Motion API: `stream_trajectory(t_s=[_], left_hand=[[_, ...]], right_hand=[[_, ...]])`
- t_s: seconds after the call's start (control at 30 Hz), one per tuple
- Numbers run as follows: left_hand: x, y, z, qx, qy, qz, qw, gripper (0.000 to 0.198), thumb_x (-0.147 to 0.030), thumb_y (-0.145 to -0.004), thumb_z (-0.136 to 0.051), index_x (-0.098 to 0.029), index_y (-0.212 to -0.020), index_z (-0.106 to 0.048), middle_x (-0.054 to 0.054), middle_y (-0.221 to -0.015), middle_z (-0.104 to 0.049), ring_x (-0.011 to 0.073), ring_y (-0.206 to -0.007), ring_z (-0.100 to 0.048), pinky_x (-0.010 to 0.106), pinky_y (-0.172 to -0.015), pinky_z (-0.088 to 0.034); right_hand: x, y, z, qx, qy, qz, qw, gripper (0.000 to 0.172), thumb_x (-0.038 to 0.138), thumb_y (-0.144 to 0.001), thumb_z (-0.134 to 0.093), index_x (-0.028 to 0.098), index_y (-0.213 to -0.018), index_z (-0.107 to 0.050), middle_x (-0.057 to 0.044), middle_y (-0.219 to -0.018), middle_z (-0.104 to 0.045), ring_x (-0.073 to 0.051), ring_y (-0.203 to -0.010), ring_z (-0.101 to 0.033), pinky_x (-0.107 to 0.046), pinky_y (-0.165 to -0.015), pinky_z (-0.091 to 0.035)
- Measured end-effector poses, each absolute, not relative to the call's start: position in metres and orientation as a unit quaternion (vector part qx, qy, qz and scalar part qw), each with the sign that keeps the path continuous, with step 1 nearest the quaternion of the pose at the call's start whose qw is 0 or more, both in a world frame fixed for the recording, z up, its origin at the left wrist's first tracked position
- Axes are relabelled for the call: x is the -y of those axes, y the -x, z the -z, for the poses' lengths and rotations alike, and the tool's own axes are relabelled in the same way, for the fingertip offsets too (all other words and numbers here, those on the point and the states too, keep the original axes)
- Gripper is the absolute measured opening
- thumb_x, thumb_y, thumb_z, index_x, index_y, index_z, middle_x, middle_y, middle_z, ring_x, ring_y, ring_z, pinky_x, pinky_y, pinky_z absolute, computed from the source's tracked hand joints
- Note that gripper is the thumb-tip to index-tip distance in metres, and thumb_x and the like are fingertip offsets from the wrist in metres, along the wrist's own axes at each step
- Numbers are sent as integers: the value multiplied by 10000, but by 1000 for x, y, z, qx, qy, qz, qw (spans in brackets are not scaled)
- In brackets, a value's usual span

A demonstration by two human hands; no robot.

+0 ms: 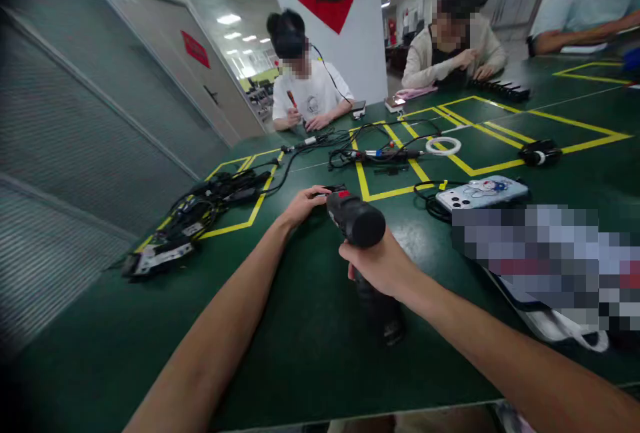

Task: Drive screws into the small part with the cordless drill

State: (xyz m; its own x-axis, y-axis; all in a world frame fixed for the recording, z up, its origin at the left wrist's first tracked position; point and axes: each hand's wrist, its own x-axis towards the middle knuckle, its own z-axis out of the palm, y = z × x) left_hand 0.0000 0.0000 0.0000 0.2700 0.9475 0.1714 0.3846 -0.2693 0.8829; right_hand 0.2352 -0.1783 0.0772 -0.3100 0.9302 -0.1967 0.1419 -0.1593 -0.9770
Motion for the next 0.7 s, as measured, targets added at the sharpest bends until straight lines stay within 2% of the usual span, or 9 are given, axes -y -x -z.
stream_trajectory(t_s=[0.7], left_hand=[[0,-3,-1,-472,-677,-393,405,301,-326,-651,-696,-189,-918,-715,62,-1140,-634,224,-1077,-554,364,-1000,-366]], right_hand=[[177,-237,-76,564,474,-586,337,80,227,-733,-566,163,-780,-582,-5,-506,-591,-138,-482,-552,-247,-496,-387]])
